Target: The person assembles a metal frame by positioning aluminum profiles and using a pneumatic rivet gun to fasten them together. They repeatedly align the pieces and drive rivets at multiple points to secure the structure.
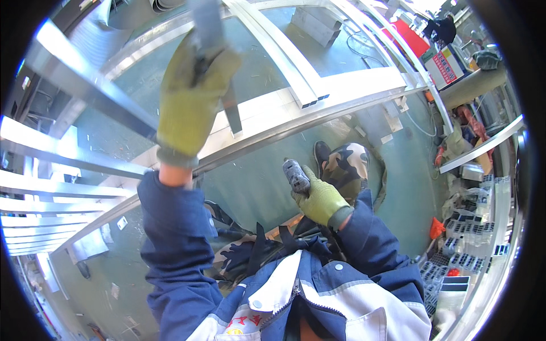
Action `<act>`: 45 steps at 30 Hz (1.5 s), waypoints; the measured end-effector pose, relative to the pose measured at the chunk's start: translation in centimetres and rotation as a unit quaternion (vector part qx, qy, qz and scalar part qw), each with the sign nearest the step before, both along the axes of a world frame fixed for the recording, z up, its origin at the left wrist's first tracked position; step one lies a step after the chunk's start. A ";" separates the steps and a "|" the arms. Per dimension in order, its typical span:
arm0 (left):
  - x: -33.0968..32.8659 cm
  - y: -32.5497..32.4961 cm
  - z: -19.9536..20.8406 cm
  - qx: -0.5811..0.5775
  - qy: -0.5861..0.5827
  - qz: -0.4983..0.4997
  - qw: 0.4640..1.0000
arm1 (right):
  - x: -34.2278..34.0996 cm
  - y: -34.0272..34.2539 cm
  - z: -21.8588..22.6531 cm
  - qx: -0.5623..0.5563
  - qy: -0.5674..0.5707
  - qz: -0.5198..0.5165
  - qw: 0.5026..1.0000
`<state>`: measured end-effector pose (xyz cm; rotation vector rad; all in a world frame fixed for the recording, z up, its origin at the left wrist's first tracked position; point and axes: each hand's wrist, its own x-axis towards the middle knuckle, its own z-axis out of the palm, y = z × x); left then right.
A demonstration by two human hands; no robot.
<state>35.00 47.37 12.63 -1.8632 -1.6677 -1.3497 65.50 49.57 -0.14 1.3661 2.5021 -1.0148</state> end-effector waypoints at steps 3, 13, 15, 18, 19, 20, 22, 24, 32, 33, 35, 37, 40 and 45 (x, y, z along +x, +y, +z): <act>4.6 -3.2 -0.9 0.025 -0.238 0.107 0.965 | -0.2 2.7 -3.5 -0.088 -0.010 -0.004 0.996; 11.3 6.5 -12.3 -0.174 -0.370 0.005 0.913 | 1.0 7.5 -12.3 -0.233 0.027 -0.058 0.970; 8.9 10.0 -14.6 -0.228 -0.300 0.095 0.921 | 1.1 7.6 -12.6 -0.240 0.022 -0.049 0.969; 6.4 15.0 -16.0 -0.344 -0.285 0.153 0.882 | 1.6 8.8 -12.6 -0.227 0.018 -0.031 0.973; 5.6 16.2 -15.9 -0.384 -0.292 0.164 0.860 | 1.4 9.3 -12.1 -0.229 0.011 -0.030 0.973; 4.9 17.1 -15.7 -0.422 -0.342 0.119 0.831 | 1.5 9.7 -11.9 -0.232 0.004 -0.034 0.972; 4.0 17.9 -16.6 -0.407 -0.383 0.091 0.824 | 1.7 10.5 -12.4 -0.236 0.006 -0.025 0.971; 2.8 18.4 -18.4 -0.388 -0.420 0.077 0.817 | 1.9 11.3 -13.1 -0.236 0.009 -0.007 0.972; 1.8 18.8 -17.1 -0.401 -0.488 0.073 0.772 | 3.3 14.5 -14.5 -0.240 0.003 0.042 0.970; 1.5 18.3 -17.1 -0.385 -0.515 0.062 0.764 | 3.5 14.9 -14.6 -0.237 0.000 0.059 0.970; 1.2 17.5 -16.9 -0.357 -0.561 0.037 0.746 | 3.9 15.4 -15.5 -0.238 -0.002 0.088 0.967; 1.7 17.1 -17.2 -0.318 -0.567 0.039 0.759 | 4.3 15.5 -16.9 -0.258 -0.025 0.088 0.962; 2.5 16.3 -16.6 -0.285 -0.550 0.042 0.784 | 4.5 14.7 -17.6 -0.224 -0.031 0.114 0.967; 4.7 13.5 -12.2 -0.216 -0.555 0.007 0.803 | 2.0 14.4 -13.1 -0.318 -0.030 0.092 0.943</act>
